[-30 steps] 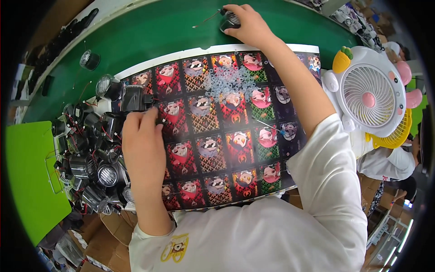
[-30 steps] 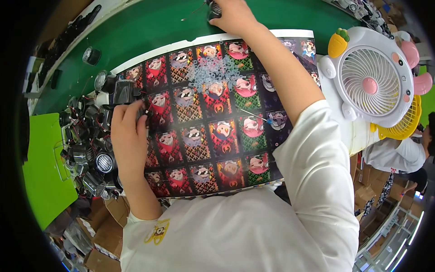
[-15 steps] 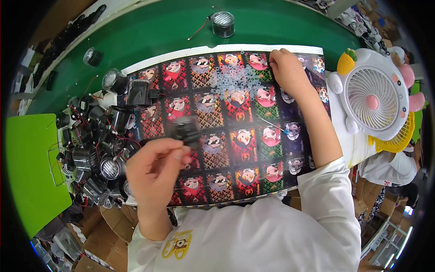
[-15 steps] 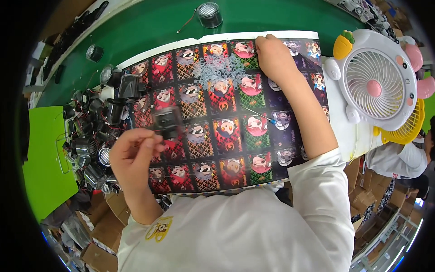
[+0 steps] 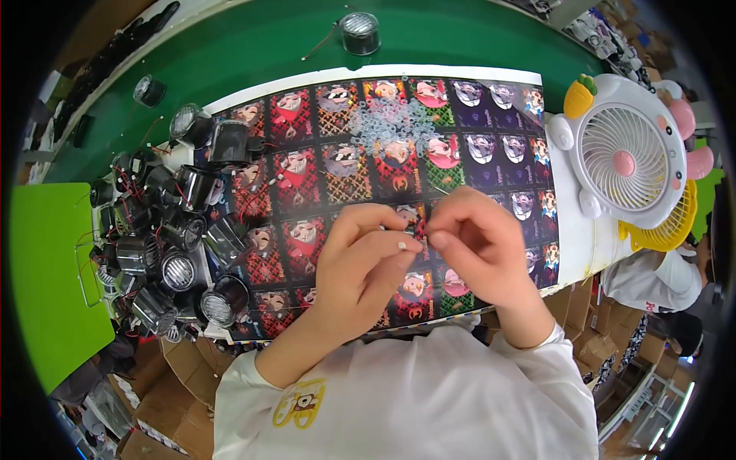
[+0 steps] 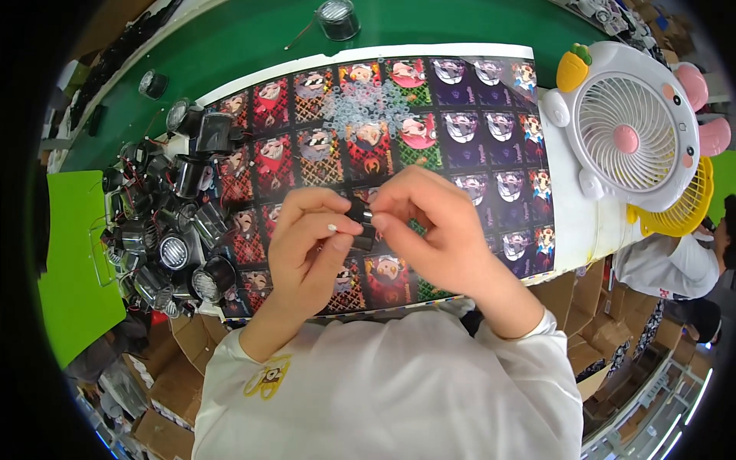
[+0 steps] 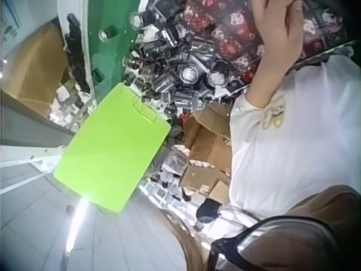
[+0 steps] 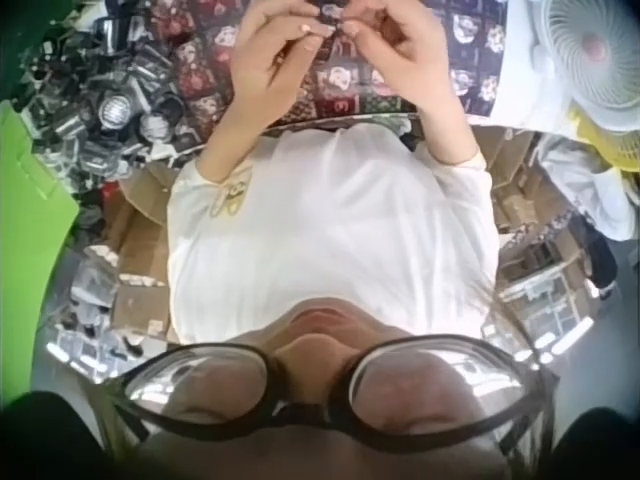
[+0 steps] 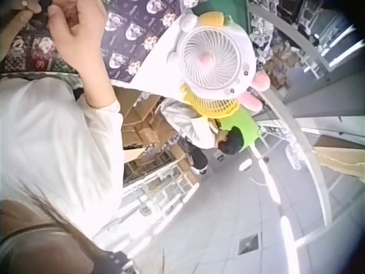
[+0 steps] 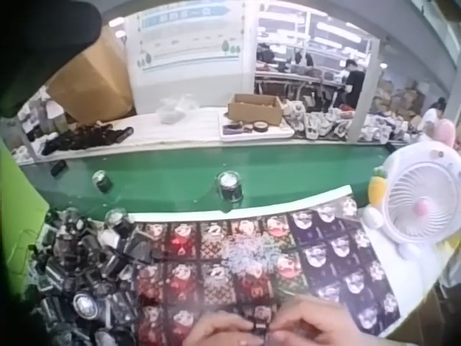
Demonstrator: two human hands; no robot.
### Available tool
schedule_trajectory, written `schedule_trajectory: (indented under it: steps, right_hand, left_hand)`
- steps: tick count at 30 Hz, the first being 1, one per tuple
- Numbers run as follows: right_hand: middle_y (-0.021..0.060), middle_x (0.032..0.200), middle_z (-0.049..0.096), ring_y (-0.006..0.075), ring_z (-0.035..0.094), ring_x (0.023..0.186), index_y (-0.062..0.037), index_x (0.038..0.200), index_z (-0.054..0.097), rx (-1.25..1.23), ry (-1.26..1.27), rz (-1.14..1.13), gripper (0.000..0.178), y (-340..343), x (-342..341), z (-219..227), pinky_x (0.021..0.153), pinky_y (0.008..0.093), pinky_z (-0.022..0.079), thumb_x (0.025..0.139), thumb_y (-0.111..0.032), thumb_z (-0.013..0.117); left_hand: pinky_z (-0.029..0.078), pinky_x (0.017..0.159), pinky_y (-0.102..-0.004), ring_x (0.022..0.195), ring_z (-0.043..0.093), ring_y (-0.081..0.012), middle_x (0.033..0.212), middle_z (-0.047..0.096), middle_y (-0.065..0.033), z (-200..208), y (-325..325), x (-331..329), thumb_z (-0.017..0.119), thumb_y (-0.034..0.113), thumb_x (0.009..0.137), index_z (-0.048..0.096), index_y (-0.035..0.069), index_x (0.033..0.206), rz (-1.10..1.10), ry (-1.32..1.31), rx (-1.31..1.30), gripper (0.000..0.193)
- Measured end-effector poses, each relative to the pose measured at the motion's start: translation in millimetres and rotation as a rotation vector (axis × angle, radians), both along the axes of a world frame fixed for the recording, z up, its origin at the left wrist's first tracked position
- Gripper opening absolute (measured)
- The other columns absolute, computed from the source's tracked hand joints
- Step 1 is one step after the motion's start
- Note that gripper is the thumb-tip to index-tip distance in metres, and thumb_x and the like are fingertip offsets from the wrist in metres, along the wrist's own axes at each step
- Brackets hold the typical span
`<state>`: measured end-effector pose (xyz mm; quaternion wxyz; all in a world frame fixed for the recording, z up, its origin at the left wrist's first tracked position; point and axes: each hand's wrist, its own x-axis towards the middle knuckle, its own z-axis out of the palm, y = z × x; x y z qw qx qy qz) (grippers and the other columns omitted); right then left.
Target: The person assembles small electronic components by hand, inserting small parts and wires into a housing.
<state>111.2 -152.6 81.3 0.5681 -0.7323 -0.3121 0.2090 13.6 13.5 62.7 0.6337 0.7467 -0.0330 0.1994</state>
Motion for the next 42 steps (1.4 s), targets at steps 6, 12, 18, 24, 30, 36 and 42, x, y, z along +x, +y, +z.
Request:
schedule_trajectory:
  steps: [6,12,18,24,30,36,42]
  right_hand:
    - [0.0115,0.091,0.063,0.0257,0.062,0.077,0.0002,0.097,0.065,0.084,-0.503,0.081,0.024,0.9,-9.1,33.3,0.065,0.0334,0.051,0.074,0.007,0.072]
    - [0.0113,0.09,0.062,0.025,0.061,0.076,-0.0001,0.096,0.065,0.022,-0.569,0.045,0.025,-1.0,-8.0,36.9,0.064,0.0323,0.051,0.074,0.008,0.072]
    - [0.0111,0.087,0.061,0.0196,0.061,0.071,-0.0008,0.094,0.065,-0.047,-0.272,0.019,0.026,-1.6,-9.8,38.4,0.06,0.0289,0.05,0.072,0.013,0.066]
    - [0.0076,0.083,0.062,0.0147,0.06,0.067,0.0007,0.096,0.061,0.107,-0.149,-0.123,0.021,-5.7,-7.8,24.1,0.058,0.0265,0.049,0.079,0.012,0.064]
    - [0.0082,0.094,0.066,0.0112,0.06,0.072,0.0014,0.1,0.062,0.625,0.681,-0.41,0.008,-10.4,-2.6,-24.5,0.064,0.0231,0.05,0.096,-0.004,0.059]
    - [0.0083,0.093,0.065,0.0138,0.058,0.074,0.0001,0.099,0.069,-0.08,-0.151,-0.211,0.013,2.4,-20.6,-36.8,0.064,0.0273,0.047,0.087,0.003,0.063]
    - [0.0107,0.089,0.064,0.0214,0.061,0.072,-0.0007,0.095,0.069,-0.109,-0.499,-0.156,0.021,9.0,-14.5,-35.5,0.066,0.0301,0.05,0.075,0.009,0.068]
  left_hand:
    - [0.048,0.061,-0.0367,0.074,0.058,-0.0287,0.088,0.06,-0.0108,10.8,-0.3,6.0,0.066,-0.001,0.078,0.063,0.001,0.096,-0.043,-0.082,0.356,0.018]
    - [0.046,0.058,-0.0359,0.071,0.054,-0.0266,0.085,0.059,-0.0079,10.4,0.3,13.9,0.068,0.002,0.073,0.063,0.002,0.095,-0.031,-0.207,0.449,0.022]
    - [0.047,0.065,-0.0346,0.078,0.056,-0.0246,0.08,0.059,-0.008,-2.0,-1.1,9.5,0.066,0.004,0.07,0.063,0.001,0.095,0.061,-0.26,0.496,0.025]
    - [0.048,0.075,-0.0414,0.087,0.058,-0.0318,0.092,0.06,-0.012,-14.7,-1.8,27.8,0.068,0.003,0.07,0.059,0.001,0.095,0.025,-0.217,0.503,0.027]
    - [0.046,0.08,-0.0454,0.092,0.056,-0.0357,0.098,0.06,-0.0137,-38.2,-0.1,23.6,0.065,0.004,0.077,0.055,0.003,0.106,-0.07,0.087,0.438,0.031]
    - [0.048,0.078,-0.0446,0.088,0.059,-0.0359,0.096,0.064,-0.0157,-57.0,-8.4,20.6,0.061,0.005,0.08,0.06,0.001,0.115,-0.051,0.115,0.233,0.035]
    - [0.05,0.073,-0.0383,0.077,0.063,-0.0299,0.091,0.068,-0.0142,-57.7,-3.9,22.9,0.055,0.0,0.078,0.066,0.001,0.116,-0.087,0.19,0.177,0.039]
